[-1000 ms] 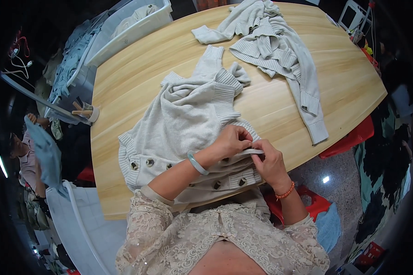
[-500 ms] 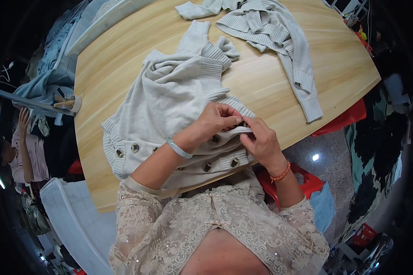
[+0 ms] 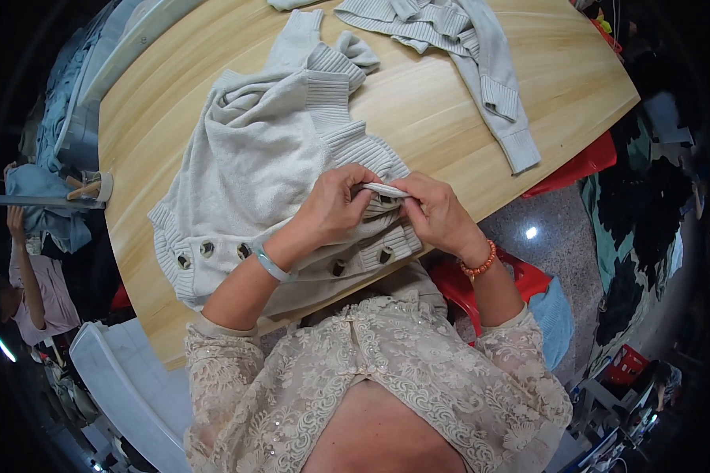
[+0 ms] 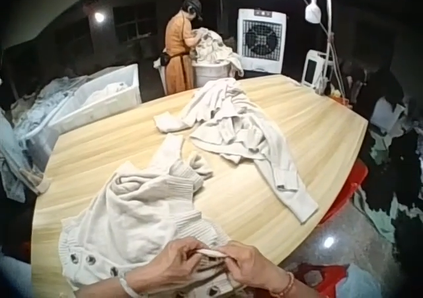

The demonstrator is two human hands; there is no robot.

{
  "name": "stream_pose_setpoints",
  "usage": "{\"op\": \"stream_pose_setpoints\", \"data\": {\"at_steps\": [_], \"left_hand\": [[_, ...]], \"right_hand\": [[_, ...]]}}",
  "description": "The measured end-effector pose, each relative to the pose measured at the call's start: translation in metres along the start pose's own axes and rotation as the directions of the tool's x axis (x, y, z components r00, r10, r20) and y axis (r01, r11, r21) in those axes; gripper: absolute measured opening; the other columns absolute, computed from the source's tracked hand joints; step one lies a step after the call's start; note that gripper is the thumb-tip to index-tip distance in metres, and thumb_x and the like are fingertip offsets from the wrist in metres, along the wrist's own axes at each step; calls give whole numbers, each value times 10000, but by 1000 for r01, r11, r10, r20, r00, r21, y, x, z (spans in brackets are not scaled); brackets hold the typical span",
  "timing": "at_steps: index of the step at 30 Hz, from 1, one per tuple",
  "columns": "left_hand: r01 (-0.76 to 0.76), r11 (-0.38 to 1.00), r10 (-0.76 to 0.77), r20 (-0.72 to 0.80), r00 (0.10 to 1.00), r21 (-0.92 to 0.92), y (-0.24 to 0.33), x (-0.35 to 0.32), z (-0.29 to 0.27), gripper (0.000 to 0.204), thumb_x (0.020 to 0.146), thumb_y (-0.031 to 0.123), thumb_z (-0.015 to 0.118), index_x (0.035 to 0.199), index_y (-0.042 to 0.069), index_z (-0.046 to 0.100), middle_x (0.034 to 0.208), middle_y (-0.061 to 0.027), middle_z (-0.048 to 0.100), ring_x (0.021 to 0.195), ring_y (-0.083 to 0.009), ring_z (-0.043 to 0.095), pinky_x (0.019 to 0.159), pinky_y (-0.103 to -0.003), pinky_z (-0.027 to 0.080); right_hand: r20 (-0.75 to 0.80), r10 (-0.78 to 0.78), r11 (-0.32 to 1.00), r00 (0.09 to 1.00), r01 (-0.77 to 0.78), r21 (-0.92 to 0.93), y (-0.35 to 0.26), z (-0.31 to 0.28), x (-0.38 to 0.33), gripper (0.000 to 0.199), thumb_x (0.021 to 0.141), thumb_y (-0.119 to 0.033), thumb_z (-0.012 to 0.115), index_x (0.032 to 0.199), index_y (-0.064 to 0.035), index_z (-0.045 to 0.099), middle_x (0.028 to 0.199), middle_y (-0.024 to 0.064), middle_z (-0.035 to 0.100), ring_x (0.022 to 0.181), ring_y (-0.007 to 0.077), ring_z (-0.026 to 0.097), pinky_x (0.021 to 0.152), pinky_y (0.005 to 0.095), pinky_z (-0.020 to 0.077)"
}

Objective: Trimming excess threads from knitted cardigans using scissors.

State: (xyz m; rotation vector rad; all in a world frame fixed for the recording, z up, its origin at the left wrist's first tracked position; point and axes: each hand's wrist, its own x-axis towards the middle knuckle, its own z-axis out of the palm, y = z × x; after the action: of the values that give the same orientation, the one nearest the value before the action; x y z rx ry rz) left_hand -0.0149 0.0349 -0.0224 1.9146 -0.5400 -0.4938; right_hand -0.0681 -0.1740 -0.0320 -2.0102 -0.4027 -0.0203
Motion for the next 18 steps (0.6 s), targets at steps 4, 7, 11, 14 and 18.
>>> {"op": "stream_pose_setpoints", "data": {"at_steps": [4, 7, 11, 14, 18], "left_hand": [[8, 997, -8, 8, 1000, -71, 1, 1, 0, 160, 843, 4, 604, 986, -42, 657, 800, -91, 652, 724, -114, 577, 651, -277, 469], [70, 987, -58, 90, 994, -146, -1, 2, -7, 156, 842, 3, 611, 982, -48, 658, 813, -55, 656, 755, -88, 575, 663, -253, 469], [99, 955, -66, 126, 990, -279, -1, 2, -13, 134, 859, 21, 649, 979, -37, 657, 847, -19, 656, 777, -63, 565, 689, -225, 471], [113, 911, -49, 168, 985, -396, -1, 2, -14, 136, 887, 41, 669, 1007, -17, 640, 909, -8, 653, 818, -56, 578, 733, -210, 481], [109, 823, -32, 147, 989, -557, -1, -6, -9, 162, 909, 34, 653, 1058, -4, 601, 972, -20, 635, 871, -64, 595, 782, -219, 493]], "right_hand": [[54, 80, 992, 995, -85, 95, 3, -3, -1, 284, 851, 85, 509, 1108, 47, 626, 870, 99, 622, 714, 151, 625, 661, 266, 508], [78, 183, 902, 980, -199, 382, 4, 0, -4, 218, 868, 55, 505, 1045, 56, 631, 852, 66, 645, 669, 109, 607, 612, 258, 496], [176, 237, 776, 956, -295, 558, 6, -2, -3, 165, 911, -10, 571, 1053, 52, 626, 859, 19, 630, 674, 64, 570, 596, 226, 485], [296, 282, 695, 913, -407, 593, 8, -5, 0, 213, 938, -79, 609, 1108, 50, 607, 886, 11, 604, 716, 47, 568, 651, 198, 489], [73, 314, 815, 947, -308, 491, -4, 10, 4, 415, 836, -156, 758, 1175, 8, 582, 968, 56, 609, 766, 85, 575, 670, 225, 492]]}}
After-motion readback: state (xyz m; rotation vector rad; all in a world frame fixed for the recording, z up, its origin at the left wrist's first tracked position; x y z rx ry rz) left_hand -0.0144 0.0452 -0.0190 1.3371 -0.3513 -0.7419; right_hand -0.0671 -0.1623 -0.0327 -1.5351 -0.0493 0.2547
